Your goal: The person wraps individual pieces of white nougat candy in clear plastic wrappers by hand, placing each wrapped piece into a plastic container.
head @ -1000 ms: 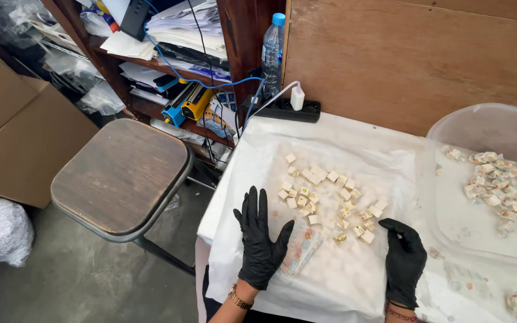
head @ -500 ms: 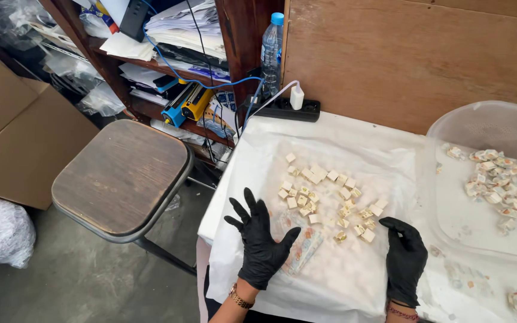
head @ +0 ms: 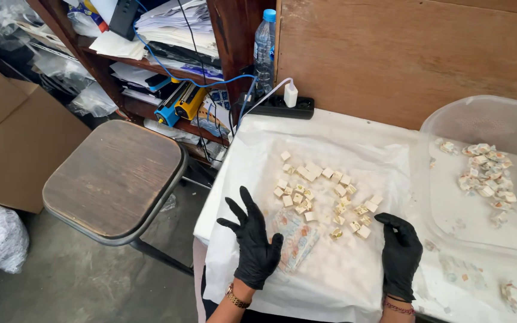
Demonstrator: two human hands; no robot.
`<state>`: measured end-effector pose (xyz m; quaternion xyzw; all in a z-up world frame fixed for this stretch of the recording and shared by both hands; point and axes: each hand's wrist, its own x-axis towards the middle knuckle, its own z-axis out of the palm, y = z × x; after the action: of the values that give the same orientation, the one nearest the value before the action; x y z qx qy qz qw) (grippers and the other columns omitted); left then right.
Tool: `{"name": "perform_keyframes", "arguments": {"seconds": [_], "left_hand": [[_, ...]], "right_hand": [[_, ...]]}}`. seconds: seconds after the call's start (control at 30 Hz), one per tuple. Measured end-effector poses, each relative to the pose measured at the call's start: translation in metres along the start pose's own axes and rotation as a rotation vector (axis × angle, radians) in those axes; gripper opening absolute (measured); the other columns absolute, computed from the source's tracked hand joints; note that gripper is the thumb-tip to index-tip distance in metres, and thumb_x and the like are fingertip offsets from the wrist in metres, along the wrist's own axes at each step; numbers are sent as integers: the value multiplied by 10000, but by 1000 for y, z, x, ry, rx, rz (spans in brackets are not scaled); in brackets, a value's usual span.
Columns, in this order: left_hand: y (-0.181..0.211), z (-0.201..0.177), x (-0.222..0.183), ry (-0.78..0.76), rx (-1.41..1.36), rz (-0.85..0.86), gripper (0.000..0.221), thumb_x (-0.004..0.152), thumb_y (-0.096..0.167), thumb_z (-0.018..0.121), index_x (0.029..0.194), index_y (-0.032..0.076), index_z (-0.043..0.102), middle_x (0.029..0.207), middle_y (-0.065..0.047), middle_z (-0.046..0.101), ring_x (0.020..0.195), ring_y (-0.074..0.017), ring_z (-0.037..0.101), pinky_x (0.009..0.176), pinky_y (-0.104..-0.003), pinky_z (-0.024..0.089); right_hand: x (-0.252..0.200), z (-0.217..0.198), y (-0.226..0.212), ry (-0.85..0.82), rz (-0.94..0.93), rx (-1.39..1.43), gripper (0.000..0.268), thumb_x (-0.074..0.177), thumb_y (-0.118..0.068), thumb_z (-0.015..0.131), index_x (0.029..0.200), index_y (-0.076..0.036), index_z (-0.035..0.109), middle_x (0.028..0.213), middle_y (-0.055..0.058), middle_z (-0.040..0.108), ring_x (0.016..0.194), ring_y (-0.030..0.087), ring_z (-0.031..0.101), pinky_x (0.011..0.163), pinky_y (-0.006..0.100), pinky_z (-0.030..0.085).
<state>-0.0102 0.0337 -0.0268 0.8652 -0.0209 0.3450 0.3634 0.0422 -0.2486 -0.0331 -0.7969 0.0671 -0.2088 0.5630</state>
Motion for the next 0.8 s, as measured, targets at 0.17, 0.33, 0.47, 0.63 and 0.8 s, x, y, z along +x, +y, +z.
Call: {"name": "perform_keyframes", "arguments": {"seconds": [0.17, 0.33, 0.47, 0.63, 0.8], "left_hand": [[5, -5, 7, -171, 125, -145, 862, 958, 687, 237, 1640, 160, 201, 1651, -350, -150, 1469, -602, -282, 1044, -758, -284], [7, -4, 11, -225, 145, -173, 854, 976, 564, 404, 1647, 118, 120, 1676, -303, -134, 1498, -596, -206, 1082, -781, -178], [22, -12, 22, -200, -79, -191, 865, 980, 386, 627, 1636, 107, 135, 1699, -243, -121, 1537, -535, -193, 1205, -670, 152], [11, 3, 14, -206, -26, -146, 815, 943, 333, 708, 1597, 104, 279, 1672, -162, 183, 1559, -428, 77, 1162, -557, 352], [-6, 20, -2, -124, 26, -88, 640, 901, 305, 759, 1459, 88, 533, 1418, -178, 617, 1359, -337, 551, 1184, -489, 384]], "right_hand": [[1, 0, 1, -13, -45, -1, 241, 952, 105, 563, 1031, -42, 736, 1094, 77, 747, 1090, 180, 684, 1023, 287, 526], [4, 0, 14, -7, -98, 21, 229, 952, 100, 566, 1009, -49, 730, 1082, 81, 745, 1078, 186, 691, 1017, 294, 533], [5, 0, 12, -4, -70, -3, 253, 923, 109, 560, 1003, -54, 736, 1068, 68, 749, 1060, 179, 691, 1026, 286, 521], [7, 2, 16, 13, -45, 37, 234, 941, 78, 576, 995, -74, 746, 1064, 56, 759, 1073, 174, 698, 1013, 289, 532], [6, 0, 10, 12, -37, -8, 248, 911, 76, 568, 982, -73, 754, 1053, 50, 767, 1063, 173, 702, 1020, 286, 523]]}}
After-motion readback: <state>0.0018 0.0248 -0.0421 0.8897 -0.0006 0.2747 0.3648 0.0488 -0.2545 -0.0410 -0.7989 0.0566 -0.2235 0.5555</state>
